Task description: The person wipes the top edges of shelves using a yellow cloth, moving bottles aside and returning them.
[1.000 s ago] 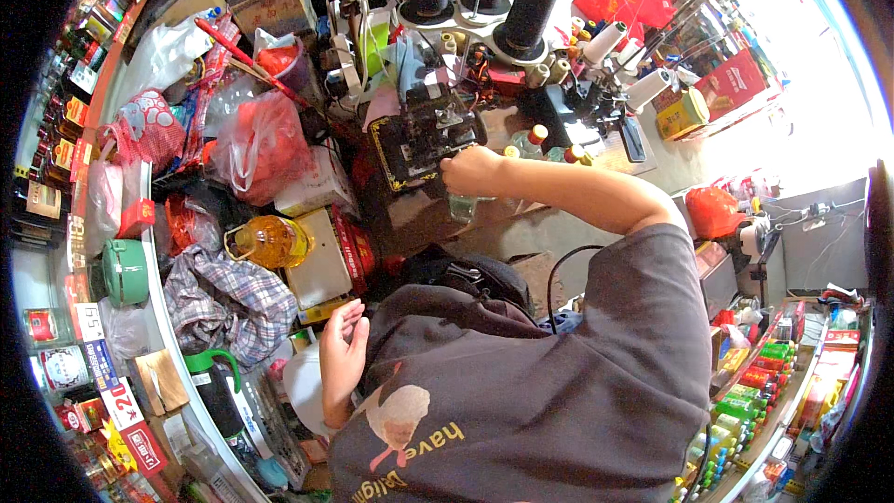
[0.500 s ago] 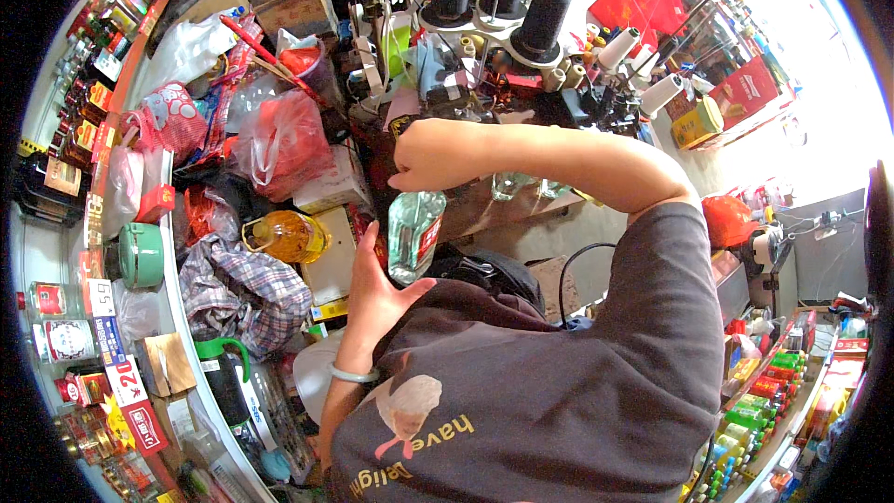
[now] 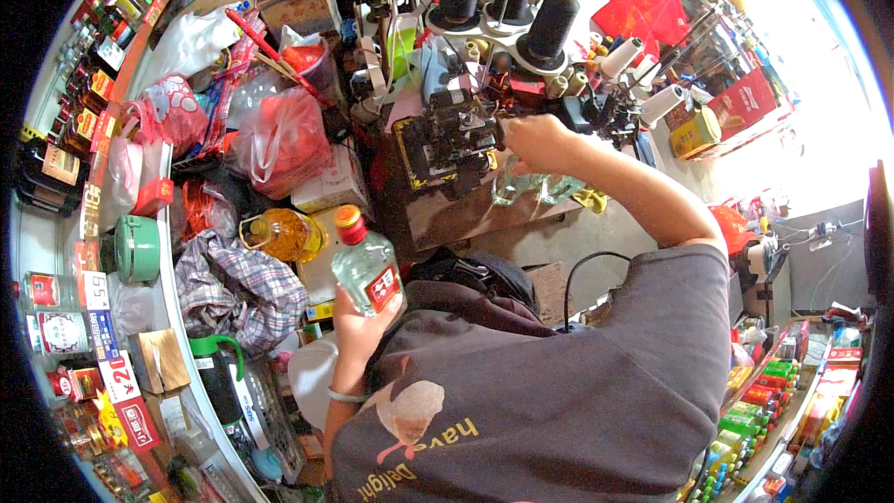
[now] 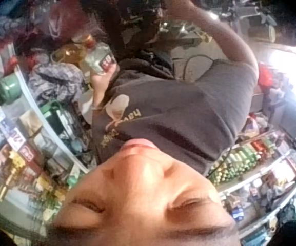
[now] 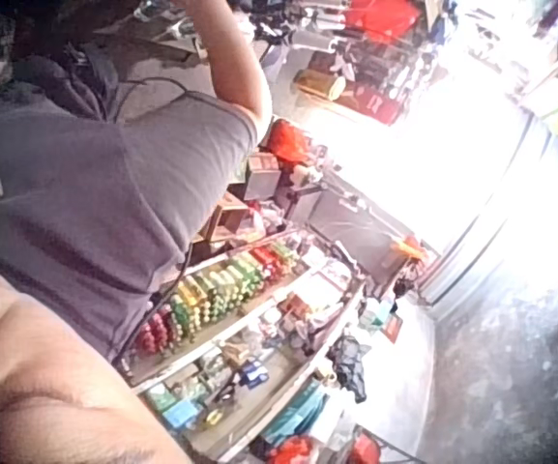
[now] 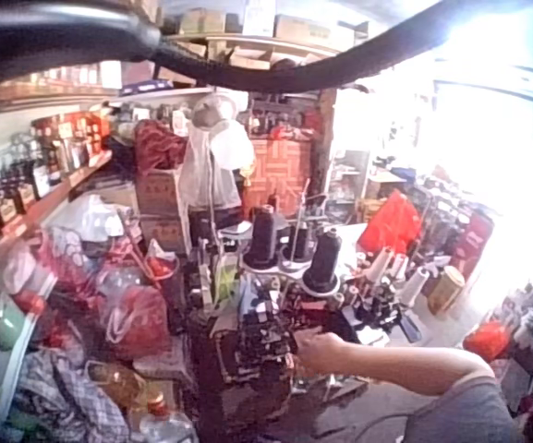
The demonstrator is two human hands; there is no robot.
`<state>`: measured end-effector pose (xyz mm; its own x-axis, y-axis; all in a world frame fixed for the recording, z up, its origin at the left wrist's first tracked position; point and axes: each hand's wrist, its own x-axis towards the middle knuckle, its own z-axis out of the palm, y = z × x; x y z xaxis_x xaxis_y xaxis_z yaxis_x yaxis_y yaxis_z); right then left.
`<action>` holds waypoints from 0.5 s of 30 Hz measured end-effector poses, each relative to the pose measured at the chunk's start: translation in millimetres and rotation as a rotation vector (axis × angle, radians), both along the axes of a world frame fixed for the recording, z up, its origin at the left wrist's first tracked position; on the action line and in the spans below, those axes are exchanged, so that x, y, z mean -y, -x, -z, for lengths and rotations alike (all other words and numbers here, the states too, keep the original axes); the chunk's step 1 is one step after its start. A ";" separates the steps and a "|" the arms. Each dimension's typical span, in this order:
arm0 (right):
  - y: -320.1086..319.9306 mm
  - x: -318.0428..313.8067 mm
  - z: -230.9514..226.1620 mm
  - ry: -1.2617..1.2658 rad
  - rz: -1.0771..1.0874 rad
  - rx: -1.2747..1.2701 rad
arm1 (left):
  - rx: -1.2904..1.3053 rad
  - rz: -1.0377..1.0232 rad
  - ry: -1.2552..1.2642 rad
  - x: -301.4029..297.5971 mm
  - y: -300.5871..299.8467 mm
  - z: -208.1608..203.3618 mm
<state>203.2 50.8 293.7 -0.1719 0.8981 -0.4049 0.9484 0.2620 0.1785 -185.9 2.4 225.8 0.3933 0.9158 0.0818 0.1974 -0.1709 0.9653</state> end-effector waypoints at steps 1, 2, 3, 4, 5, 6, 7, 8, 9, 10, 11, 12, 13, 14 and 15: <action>-15.3 6.1 25.7 0.037 0.019 0.015 | 0.085 -0.023 0.059 0.8 4.4 5.7; -24.5 10.1 44.3 0.076 0.042 0.027 | 0.168 -0.043 0.120 0.1 6.3 9.3; -26.3 11.4 52.0 0.080 0.046 0.026 | 0.153 -0.054 0.125 0.6 7.3 5.0; -28.9 13.5 58.8 0.039 0.028 0.026 | 0.152 -0.049 0.129 1.4 7.5 5.5; -31.0 15.7 65.8 -0.003 0.012 0.027 | 0.151 -0.067 0.115 2.7 7.9 6.1; -35.5 15.0 78.7 -0.006 0.019 0.025 | 0.149 -0.082 0.095 2.7 9.2 5.8; -39.7 12.8 89.3 -0.033 -0.049 0.000 | 0.115 -0.038 0.068 0.5 12.3 9.2; -45.9 12.6 98.4 -0.061 -0.116 -0.025 | 0.114 -0.027 0.064 0.2 14.8 11.4; -43.5 9.3 92.9 -0.061 -0.115 -0.023 | 0.129 -0.034 0.082 1.3 16.9 15.1; -35.5 5.6 79.9 0.024 -0.081 -0.038 | 0.146 -0.041 0.104 3.5 16.5 15.2; -30.7 3.2 72.9 0.109 -0.048 -0.054 | 0.132 -0.061 0.123 6.0 16.9 12.5; -32.1 3.0 75.7 0.109 -0.042 -0.051 | 0.135 -0.056 0.123 6.3 17.5 13.8; -34.2 2.2 80.9 0.126 -0.049 -0.081 | 0.152 -0.055 0.131 6.8 19.5 16.0; -36.4 2.4 84.0 0.143 -0.056 -0.110 | 0.170 -0.056 0.138 8.1 20.9 17.3; -35.9 1.4 83.0 0.142 -0.059 -0.110 | 0.194 -0.068 0.144 10.0 21.6 16.9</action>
